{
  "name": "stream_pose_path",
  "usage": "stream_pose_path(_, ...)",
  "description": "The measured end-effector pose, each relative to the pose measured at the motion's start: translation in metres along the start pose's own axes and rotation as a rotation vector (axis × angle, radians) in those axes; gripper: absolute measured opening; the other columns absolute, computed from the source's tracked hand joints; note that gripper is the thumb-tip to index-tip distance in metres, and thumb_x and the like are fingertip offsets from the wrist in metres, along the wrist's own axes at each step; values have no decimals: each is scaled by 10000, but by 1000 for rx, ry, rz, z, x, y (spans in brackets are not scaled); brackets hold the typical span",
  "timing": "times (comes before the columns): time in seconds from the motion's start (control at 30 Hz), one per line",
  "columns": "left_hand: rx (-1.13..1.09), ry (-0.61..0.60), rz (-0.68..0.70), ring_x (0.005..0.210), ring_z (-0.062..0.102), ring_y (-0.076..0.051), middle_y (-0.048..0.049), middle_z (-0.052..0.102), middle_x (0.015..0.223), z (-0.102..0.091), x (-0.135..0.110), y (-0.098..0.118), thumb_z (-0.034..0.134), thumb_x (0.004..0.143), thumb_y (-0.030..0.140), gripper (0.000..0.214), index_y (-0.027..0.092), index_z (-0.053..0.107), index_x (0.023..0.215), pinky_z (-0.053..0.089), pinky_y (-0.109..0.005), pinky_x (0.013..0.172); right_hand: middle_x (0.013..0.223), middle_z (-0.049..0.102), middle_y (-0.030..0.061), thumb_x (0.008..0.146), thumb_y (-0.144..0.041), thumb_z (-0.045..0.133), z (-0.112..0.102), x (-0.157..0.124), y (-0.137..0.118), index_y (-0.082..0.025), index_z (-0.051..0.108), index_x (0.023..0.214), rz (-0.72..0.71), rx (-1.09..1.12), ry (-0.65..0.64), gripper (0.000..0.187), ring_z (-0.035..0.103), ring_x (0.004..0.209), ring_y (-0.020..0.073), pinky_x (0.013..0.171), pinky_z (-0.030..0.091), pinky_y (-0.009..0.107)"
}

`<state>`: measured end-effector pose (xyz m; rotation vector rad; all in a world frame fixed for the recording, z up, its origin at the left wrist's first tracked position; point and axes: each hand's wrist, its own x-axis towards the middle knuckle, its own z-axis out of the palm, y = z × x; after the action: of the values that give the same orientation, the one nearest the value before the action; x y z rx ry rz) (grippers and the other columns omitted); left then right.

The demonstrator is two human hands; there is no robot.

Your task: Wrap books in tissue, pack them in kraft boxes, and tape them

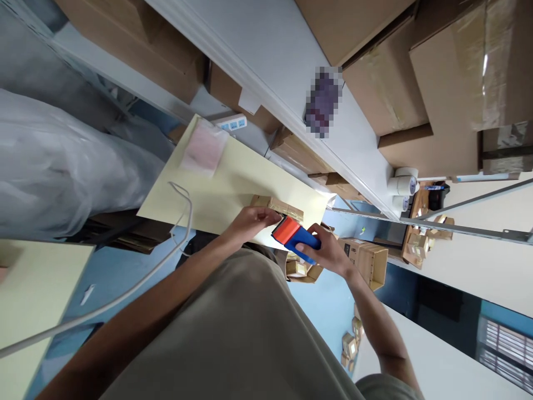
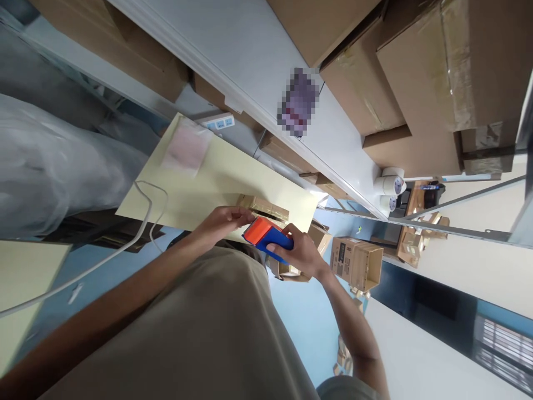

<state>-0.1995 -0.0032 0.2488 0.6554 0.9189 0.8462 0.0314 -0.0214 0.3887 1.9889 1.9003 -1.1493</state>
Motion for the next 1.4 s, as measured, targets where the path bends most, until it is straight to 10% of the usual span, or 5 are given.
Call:
stream_pose_path(0.17,-59,84,-91,803,706,-216,-50,790,800,1,-5,-37,910,625,773,597,204,791,761,566,-320,748,794,757,17,901,-682,794,-6,13,-6,-269,676,932,66,-160,-78,431,689,685,215,577,438,292)
stream_pose_path(0.47,-98,330,-123,639,519,-139,-51,724,733,-54,36,-96,916,566,779,673,174,832,848,427,-290,620,841,782,68,920,-807,680,-72,10,-44,-233,688,1007,252,-297,-250,580,726,691,237,590,459,329)
stream_pose_path(1.07,358,437,108,943,691,-251,-120,762,1071,-21,90,-177,682,969,431,269,182,776,1010,577,-378,903,877,780,74,937,-763,705,-32,54,-67,-215,682,1017,227,-383,-145,554,728,765,224,627,462,314)
stream_pose_path(1.4,552,212,326,1003,638,-227,-118,616,1320,-35,66,-167,742,911,326,795,237,468,1652,610,-367,899,906,776,73,950,-794,662,-35,47,-57,-220,693,1050,159,-391,-131,583,712,806,235,644,449,322)
